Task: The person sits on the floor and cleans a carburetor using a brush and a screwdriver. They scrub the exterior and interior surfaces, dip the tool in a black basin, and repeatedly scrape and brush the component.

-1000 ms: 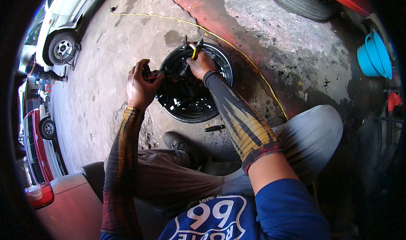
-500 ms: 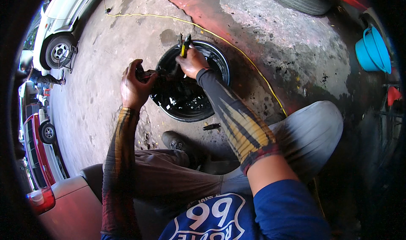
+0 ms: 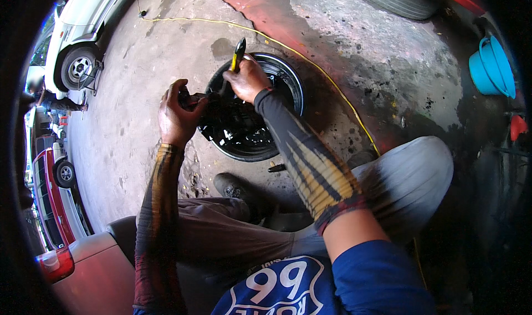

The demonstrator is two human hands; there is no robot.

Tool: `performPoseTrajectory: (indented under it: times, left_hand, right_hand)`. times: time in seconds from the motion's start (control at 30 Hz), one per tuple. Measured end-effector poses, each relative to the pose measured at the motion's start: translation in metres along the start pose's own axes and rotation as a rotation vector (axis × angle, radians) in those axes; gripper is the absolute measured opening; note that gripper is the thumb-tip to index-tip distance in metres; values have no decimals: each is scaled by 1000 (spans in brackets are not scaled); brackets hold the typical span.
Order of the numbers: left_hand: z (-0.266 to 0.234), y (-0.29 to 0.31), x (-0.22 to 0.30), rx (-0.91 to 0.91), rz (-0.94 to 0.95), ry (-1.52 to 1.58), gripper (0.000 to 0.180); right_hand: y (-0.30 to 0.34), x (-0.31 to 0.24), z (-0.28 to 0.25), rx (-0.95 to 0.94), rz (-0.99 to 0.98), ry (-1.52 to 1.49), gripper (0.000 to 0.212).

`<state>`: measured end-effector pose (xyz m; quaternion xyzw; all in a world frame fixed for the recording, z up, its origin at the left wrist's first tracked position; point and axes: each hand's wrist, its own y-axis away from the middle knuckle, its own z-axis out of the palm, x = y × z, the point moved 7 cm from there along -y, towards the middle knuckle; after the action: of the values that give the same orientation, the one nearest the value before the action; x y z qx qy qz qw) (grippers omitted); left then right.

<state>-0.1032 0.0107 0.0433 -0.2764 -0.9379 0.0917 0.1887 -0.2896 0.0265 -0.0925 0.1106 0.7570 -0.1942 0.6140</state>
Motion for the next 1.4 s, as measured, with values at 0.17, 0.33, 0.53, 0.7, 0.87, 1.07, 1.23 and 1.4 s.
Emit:
performPoseTrajectory:
  times: [0.17, 0.33, 0.53, 0.7, 0.87, 1.07, 1.23, 1.4]
  left_hand:
    - [-2, -2, 2, 35, 36, -67, 60]
    - [2, -1, -8, -11, -61, 17, 62]
    - [3, 3, -10, -20, -52, 11, 61]
    - [-2, -1, -12, 5, -10, 4, 61]
    - [-1, -3, -18, -5, 14, 1, 56]
    - [3, -2, -38, -1, -41, 139, 49]
    - [12, -1, -49, -50, -157, 304, 62]
    - [5, 1, -33, -23, -100, 331, 59]
  right_hand:
    - [11, 1, 4, -74, 146, 154, 30]
    - [17, -7, 1, -133, 217, 209, 34]
    - [22, -11, 18, -173, 18, -9, 35]
    - [10, 74, -12, -157, 288, 485, 37]
    - [61, 156, -15, -131, 336, 769, 29]
    - [81, 169, 2, -449, 416, 780, 32]
    - [24, 73, -38, -292, 355, 568, 35]
    - [2, -33, -18, -176, 305, -423, 13]
